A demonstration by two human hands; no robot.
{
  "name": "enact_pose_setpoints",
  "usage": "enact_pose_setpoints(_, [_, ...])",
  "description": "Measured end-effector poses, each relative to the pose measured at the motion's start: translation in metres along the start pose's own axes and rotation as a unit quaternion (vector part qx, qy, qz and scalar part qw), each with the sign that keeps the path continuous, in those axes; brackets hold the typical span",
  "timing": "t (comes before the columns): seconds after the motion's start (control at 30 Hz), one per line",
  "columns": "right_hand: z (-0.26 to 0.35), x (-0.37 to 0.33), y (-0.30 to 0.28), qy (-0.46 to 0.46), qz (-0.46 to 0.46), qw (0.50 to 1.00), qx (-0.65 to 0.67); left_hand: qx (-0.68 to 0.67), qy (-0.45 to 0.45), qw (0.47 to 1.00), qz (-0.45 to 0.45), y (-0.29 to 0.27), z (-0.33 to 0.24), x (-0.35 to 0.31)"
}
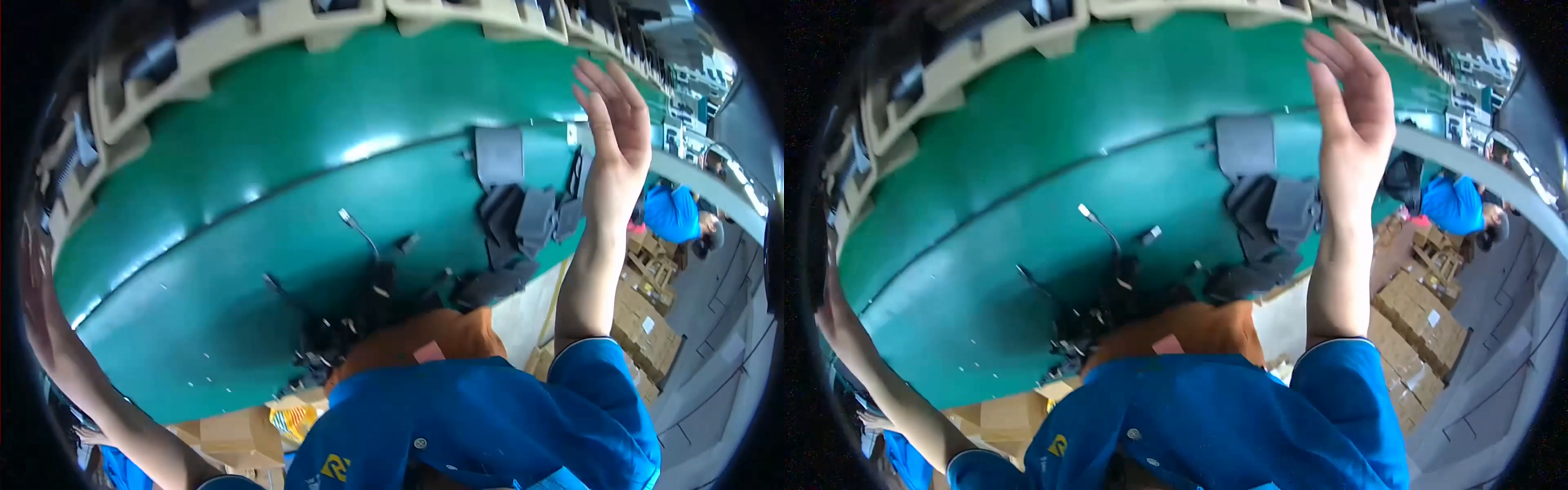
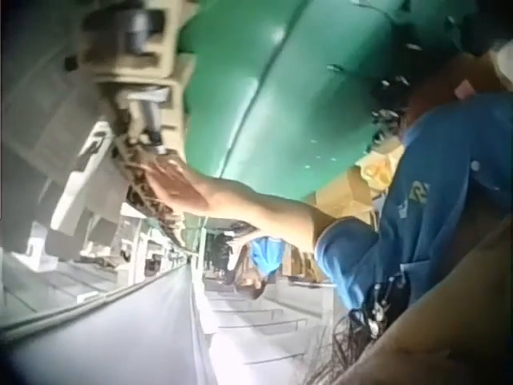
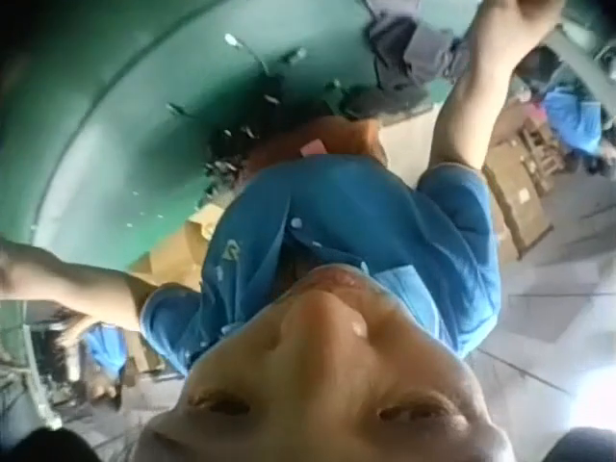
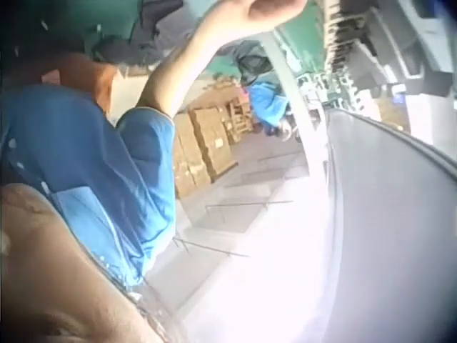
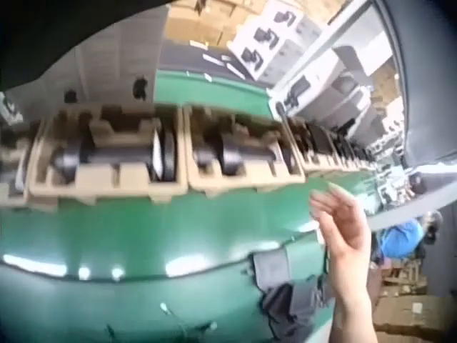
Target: The person sorts and arranges small electronic components and their packaging trays on an assembly line by hand.
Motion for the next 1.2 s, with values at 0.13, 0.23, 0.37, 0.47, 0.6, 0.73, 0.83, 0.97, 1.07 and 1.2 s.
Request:
enact_pose_setpoints(0.13, [-0.031,-0.079,-0.071,0.062,-0.039,0.995,-0.069,-0.220,-0.024,0.975,0.028,0.075,-0.041,-0.082])
enact_pose_setpoints(0.23, [-0.057,-0.125,-0.100,0.137,-0.017,0.982,-0.129,-0.230,-0.063,0.966,0.105,0.120,-0.076,-0.140])
enact_pose_setpoints(0.37, [-0.073,-0.156,-0.110,0.160,0.020,0.974,-0.159,-0.205,-0.039,0.968,0.140,0.138,-0.124,-0.197])
enact_pose_setpoints(0.47, [-0.076,-0.163,-0.096,0.044,0.107,0.946,-0.303,-0.202,-0.014,0.971,0.127,0.153,-0.149,-0.226])
enact_pose_setpoints(0.6, [-0.085,-0.146,-0.073,-0.013,0.127,0.948,-0.292,-0.095,0.027,0.988,0.119,0.169,-0.174,-0.254])
enact_pose_setpoints(0.73, [-0.089,-0.111,-0.044,-0.039,0.081,0.922,-0.378,0.160,0.026,0.978,0.130,0.204,-0.173,-0.295])
enact_pose_setpoints(0.83, [-0.111,-0.095,-0.018,0.078,0.127,0.872,-0.467,0.172,-0.022,0.979,0.104,0.224,-0.166,-0.305])
enact_pose_setpoints(0.97, [-0.135,-0.085,-0.010,0.165,0.191,0.855,-0.453,0.214,-0.107,0.967,0.090,0.239,-0.181,-0.299])
enact_pose_setpoints(1.07, [-0.157,-0.078,-0.012,0.195,0.202,0.881,-0.380,0.251,-0.141,0.952,0.101,0.245,-0.183,-0.286])
enact_pose_setpoints(1.2, [-0.135,-0.033,-0.029,0.094,0.137,0.974,-0.152,0.254,-0.128,0.956,0.068,0.247,-0.179,-0.286])
Point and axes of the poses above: each hand's wrist, its own x-axis towards the middle knuckle, its own y-axis out of the palm, z = x × y, the point moved 8 cm from there along x, towards the middle knuckle, and after that the axes turned 1 degree about -x, right-handed, at the moved point
